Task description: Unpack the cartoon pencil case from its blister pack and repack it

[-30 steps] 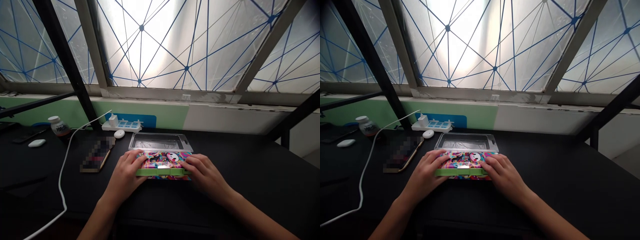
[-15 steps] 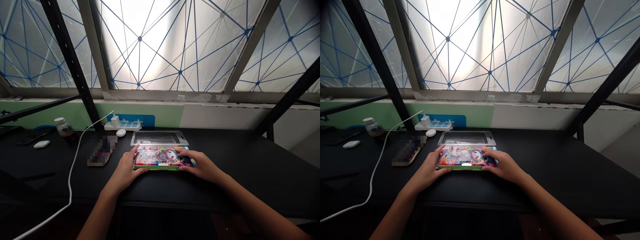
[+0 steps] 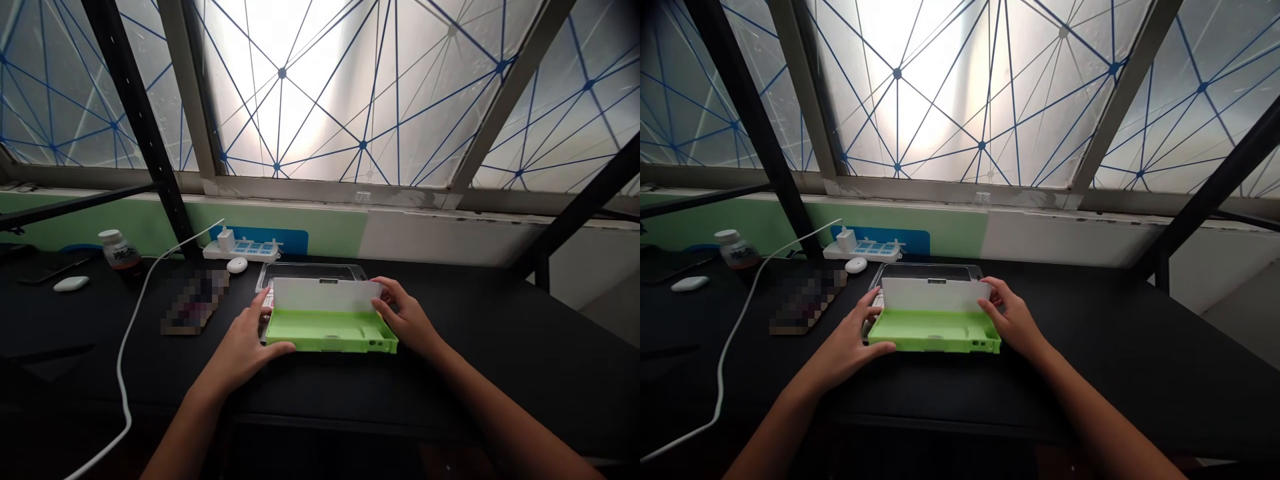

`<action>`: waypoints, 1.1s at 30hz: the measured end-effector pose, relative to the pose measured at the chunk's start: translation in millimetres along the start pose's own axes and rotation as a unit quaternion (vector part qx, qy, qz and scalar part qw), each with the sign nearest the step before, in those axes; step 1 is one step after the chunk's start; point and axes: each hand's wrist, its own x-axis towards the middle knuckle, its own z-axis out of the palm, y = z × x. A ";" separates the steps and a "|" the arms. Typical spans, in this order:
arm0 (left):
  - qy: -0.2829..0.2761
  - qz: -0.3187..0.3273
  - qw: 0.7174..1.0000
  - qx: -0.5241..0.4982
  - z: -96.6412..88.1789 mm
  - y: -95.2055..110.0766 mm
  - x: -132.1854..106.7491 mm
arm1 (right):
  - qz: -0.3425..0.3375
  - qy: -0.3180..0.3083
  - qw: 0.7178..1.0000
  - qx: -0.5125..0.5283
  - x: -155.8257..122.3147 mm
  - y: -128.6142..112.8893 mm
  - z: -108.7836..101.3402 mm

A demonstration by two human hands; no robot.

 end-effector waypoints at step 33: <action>0.004 0.031 0.999 -0.043 4.6 2.4 2.0 | -0.197 -0.131 0.925 -0.297 19.8 -59.5 22.9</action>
